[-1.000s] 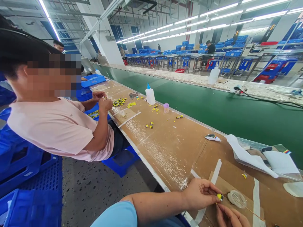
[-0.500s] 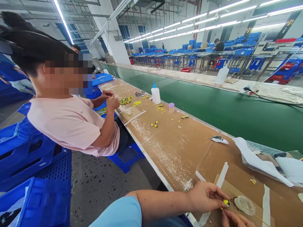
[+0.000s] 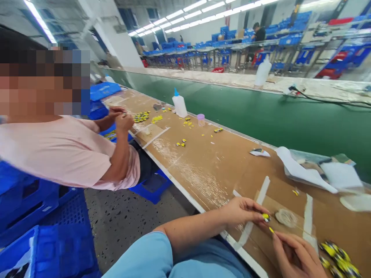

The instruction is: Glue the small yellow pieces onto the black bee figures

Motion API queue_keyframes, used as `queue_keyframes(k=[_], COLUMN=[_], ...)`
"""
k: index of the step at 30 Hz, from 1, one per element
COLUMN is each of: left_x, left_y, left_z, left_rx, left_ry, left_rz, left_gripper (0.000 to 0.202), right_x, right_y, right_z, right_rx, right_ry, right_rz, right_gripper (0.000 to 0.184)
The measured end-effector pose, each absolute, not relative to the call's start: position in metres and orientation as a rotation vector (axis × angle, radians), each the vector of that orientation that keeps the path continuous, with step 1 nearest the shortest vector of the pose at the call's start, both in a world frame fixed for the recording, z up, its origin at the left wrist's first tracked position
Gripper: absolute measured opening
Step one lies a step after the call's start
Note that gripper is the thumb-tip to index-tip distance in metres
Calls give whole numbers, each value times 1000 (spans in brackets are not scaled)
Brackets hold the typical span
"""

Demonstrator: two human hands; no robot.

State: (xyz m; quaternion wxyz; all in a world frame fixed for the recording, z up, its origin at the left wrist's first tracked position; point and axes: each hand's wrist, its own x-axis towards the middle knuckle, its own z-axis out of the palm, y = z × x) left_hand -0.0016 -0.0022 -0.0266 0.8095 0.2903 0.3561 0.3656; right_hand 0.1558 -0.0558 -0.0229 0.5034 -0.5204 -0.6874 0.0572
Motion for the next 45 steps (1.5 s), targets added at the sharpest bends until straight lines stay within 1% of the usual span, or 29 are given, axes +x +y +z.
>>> queue_keyframes(k=[2, 5, 12, 19, 35, 45], left_x=[-4, -7, -9, -9, -10, -7], left_y=[0, 5, 6, 6, 5, 6], left_z=[-19, -11, -5, -9, -8, -2], left_rx=[591, 614, 696, 746, 810, 696], left_ry=[754, 770, 794, 795, 827, 797], left_rz=[757, 712, 661, 641, 635, 650], left_gripper=[59, 53, 52, 50, 43, 44], right_x=[152, 147, 143, 142, 142, 144], right_y=[-56, -54, -54, -53, -54, -53], right_z=[-12, -5, -5, -5, -5, -8], right_rx=[-1318, -1336, -1359, -1344, -1366, -1325], right_ry=[-1653, -1617, -1581, -1622, -1631, -1699], right_rz=[160, 198, 250, 233, 312, 208], right_gripper=[20, 13, 12, 6, 11, 7])
